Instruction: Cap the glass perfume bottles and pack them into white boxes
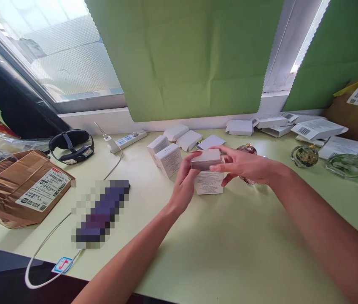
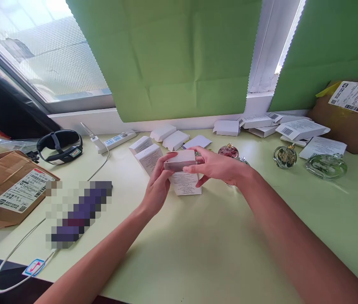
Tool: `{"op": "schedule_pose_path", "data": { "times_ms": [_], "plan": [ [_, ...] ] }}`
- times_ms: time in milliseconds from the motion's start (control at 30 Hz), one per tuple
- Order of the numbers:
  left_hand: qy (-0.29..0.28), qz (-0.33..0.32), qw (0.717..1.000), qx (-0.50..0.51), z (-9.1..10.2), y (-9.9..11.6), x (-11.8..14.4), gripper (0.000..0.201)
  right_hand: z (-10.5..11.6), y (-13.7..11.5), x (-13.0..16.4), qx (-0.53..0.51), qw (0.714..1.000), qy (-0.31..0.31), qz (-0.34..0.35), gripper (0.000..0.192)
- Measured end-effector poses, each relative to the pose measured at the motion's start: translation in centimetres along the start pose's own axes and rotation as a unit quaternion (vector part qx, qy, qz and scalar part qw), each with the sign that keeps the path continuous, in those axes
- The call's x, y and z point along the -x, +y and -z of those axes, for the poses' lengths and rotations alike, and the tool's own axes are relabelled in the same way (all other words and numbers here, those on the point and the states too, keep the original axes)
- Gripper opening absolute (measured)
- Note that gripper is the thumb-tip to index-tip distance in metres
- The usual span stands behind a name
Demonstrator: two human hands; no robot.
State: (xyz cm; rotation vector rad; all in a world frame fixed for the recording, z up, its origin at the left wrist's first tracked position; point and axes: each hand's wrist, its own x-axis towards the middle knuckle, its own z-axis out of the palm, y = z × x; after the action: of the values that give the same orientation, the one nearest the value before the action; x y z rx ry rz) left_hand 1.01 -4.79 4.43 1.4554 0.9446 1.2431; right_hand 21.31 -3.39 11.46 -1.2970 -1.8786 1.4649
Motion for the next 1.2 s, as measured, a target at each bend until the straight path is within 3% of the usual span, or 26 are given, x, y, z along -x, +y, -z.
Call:
{"op": "schedule_pose_path", "data": {
  "times_ms": [167, 300, 600, 667, 767, 900, 967, 1067, 1133, 1200],
  "plan": [
    [-0.001, -0.071, 0.997, -0.024, -0.2, -0.3, -0.1, 0.036, 1.1, 0.4, 0.1, -0.104, 0.994, -0.014, 0.016, 0.058],
    [0.042, -0.126, 0.989, -0.058, -0.2, -1.0, -0.1, 0.035, 1.4, 0.8, -0.2, -0.126, 0.992, -0.023, 0.011, 0.055],
    [0.050, -0.080, 0.994, -0.047, 0.0, 0.4, -0.1, 0.025, 1.4, 0.5, 0.2, -0.111, 0.991, -0.065, 0.035, 0.055],
    [0.073, -0.093, 0.992, -0.046, 0.0, 0.4, -0.1, 0.026, 2.0, -0.1, 1.0, -0.079, 0.995, -0.019, 0.057, 0.049],
    [0.110, -0.112, 0.987, -0.046, 0.1, -0.1, -0.2, 0.027, 3.6, -0.8, 2.3, -0.004, 0.985, 0.140, 0.104, 0.040],
    [0.137, -0.161, 0.971, -0.109, 0.2, -0.7, -0.2, 0.023, 6.3, -0.2, 3.3, 0.164, 0.938, 0.303, 0.045, 0.032],
    [0.129, -0.190, 0.965, -0.123, 0.2, -0.7, -0.3, 0.020, 7.5, 0.6, 3.4, 0.222, 0.914, 0.338, 0.013, 0.027],
    [0.147, -0.205, 0.957, -0.142, 0.5, -0.4, -0.3, 0.009, 8.6, 1.6, 3.5, 0.247, 0.903, 0.351, 0.003, 0.025],
    [0.165, -0.167, 0.958, -0.163, 0.7, -0.1, -0.5, 0.008, 8.9, 2.0, 3.6, 0.249, 0.901, 0.356, 0.003, 0.027],
    [0.130, -0.091, 0.968, -0.194, 1.0, 0.0, -0.6, 0.010, 9.2, 2.1, 3.6, 0.249, 0.900, 0.358, 0.006, 0.029]
  ]
}}
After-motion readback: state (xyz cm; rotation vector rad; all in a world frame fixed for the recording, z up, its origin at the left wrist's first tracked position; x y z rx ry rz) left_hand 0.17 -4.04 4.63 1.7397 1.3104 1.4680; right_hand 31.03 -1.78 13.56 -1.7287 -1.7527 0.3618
